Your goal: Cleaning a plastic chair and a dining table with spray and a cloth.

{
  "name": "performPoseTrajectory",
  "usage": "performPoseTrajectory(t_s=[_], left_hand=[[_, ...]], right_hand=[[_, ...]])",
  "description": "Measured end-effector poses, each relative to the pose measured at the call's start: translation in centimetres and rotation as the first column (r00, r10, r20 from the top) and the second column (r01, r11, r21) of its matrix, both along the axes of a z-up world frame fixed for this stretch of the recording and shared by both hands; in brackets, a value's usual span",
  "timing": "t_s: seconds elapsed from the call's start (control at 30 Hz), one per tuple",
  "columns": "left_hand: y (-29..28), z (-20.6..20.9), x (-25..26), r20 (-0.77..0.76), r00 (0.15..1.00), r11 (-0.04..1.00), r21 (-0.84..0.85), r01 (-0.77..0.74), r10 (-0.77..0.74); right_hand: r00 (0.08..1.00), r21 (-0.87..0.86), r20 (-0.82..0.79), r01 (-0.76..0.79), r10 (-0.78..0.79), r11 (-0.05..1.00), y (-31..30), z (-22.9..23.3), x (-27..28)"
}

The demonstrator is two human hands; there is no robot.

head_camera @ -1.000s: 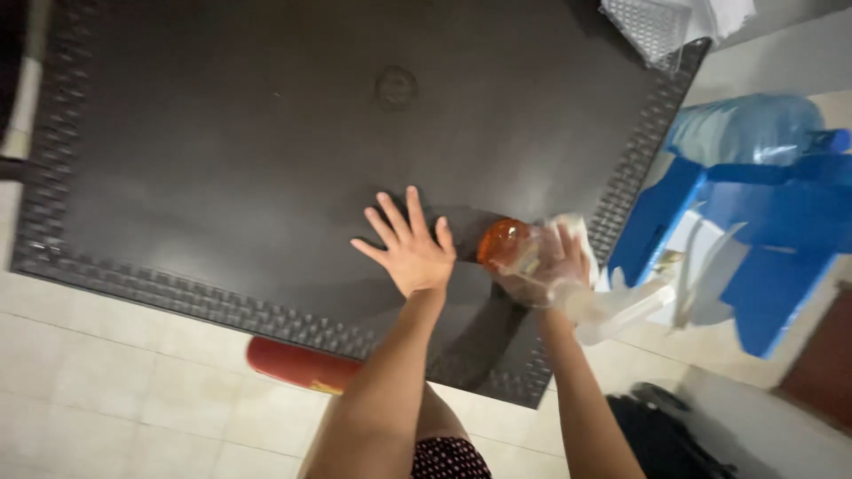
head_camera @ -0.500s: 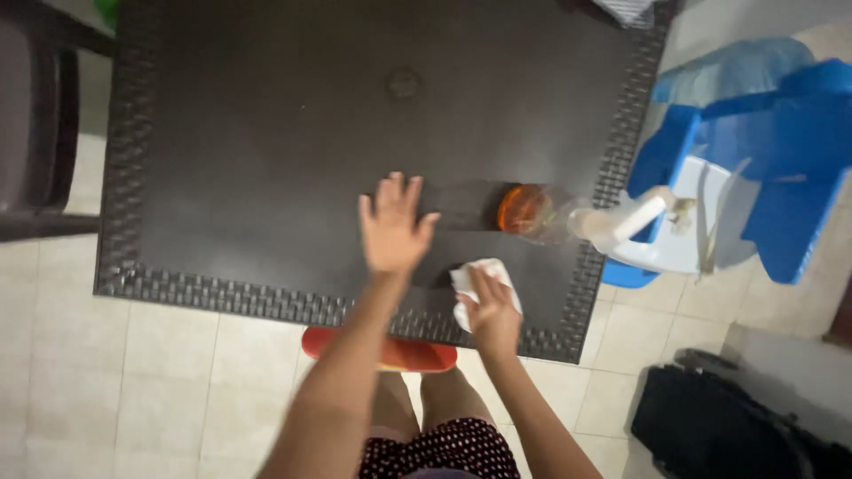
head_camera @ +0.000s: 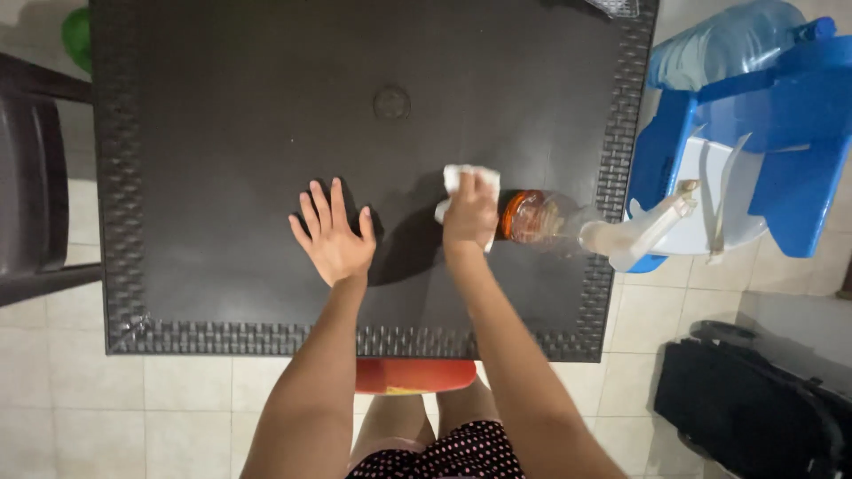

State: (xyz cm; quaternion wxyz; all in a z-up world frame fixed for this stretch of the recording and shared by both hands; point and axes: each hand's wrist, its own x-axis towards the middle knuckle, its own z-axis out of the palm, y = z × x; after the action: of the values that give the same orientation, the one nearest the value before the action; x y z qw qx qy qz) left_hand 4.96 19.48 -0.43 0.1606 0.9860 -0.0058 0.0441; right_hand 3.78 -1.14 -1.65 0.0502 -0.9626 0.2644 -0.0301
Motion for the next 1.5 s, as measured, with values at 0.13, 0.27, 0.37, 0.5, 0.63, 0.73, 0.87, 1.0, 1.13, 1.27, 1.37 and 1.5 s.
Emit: performPoseTrajectory(t_s=[0.13,0.27,0.37,0.5,0.63,0.73,0.87,1.0,1.13,1.27,1.37,1.5], left_hand=[[-0.3,-0.1,0.4,-0.006,1.0,1.0,-0.002,0.0,0.0],[-0.2,0.5,0.0,-0.05,0.999,1.0,0.005,-0.007,0.007],[0.0,0.6,-0.3,-0.03,1.0,1.0,0.001,0.006,-0.006],[-0.7,0.7,0.9,-0.042,0.999,1.0,0.005,0.006,-0.005],[-0.1,0.8,0.0,-0.071,0.997,0.999,0.036,-0.013,0.015],[-0.5,0.2,0.8,-0.047,0.999,1.0,0.028,-0.008,0.009],[-0.5,0.8,0.9,-0.086,0.996,0.998,0.048,-0.03,0.034],[-0.4,1.0,0.9,-0.109,0.993,0.998,0.053,-0.034,0.039],[-0.4,1.1,1.0,-0.111,0.993,0.999,0.032,-0.035,0.038],[-0.3,0.9,1.5,-0.144,0.988,0.998,0.018,-0.052,0.054],[-0.3,0.9,1.4,-0.153,0.987,0.998,0.016,-0.053,0.054],[-0.2,0.7,1.1,-0.137,0.989,0.998,-0.005,-0.06,0.059]], right_hand=[[0.995,0.053,0.084,0.055,-0.059,0.997,-3.3,1.1,6.2],[0.99,0.102,0.141,-0.041,0.027,0.994,-3.0,1.8,5.9],[0.986,0.045,0.122,-0.123,0.117,0.991,-1.0,-3.9,-1.2],[0.984,0.195,0.139,-0.14,0.114,0.971,4.0,4.0,-6.0],[1.0,0.327,-0.016,-0.002,0.007,0.945,5.7,5.4,-6.5],[0.997,0.193,0.056,-0.068,0.058,0.979,4.9,2.8,-5.5],[0.984,-0.039,0.079,-0.158,0.16,0.987,2.6,-0.9,-2.9],[0.996,-0.003,0.056,-0.063,0.063,0.998,-0.5,0.2,6.6],[0.94,0.033,0.339,-0.055,0.041,0.998,-5.0,-1.1,15.8],[0.899,0.087,0.437,-0.087,0.041,0.992,-6.8,1.2,23.2],[0.908,0.122,0.41,-0.151,0.089,0.981,-6.1,2.1,25.5],[0.835,-0.009,0.439,-0.364,0.331,0.931,-3.6,3.2,23.9]])
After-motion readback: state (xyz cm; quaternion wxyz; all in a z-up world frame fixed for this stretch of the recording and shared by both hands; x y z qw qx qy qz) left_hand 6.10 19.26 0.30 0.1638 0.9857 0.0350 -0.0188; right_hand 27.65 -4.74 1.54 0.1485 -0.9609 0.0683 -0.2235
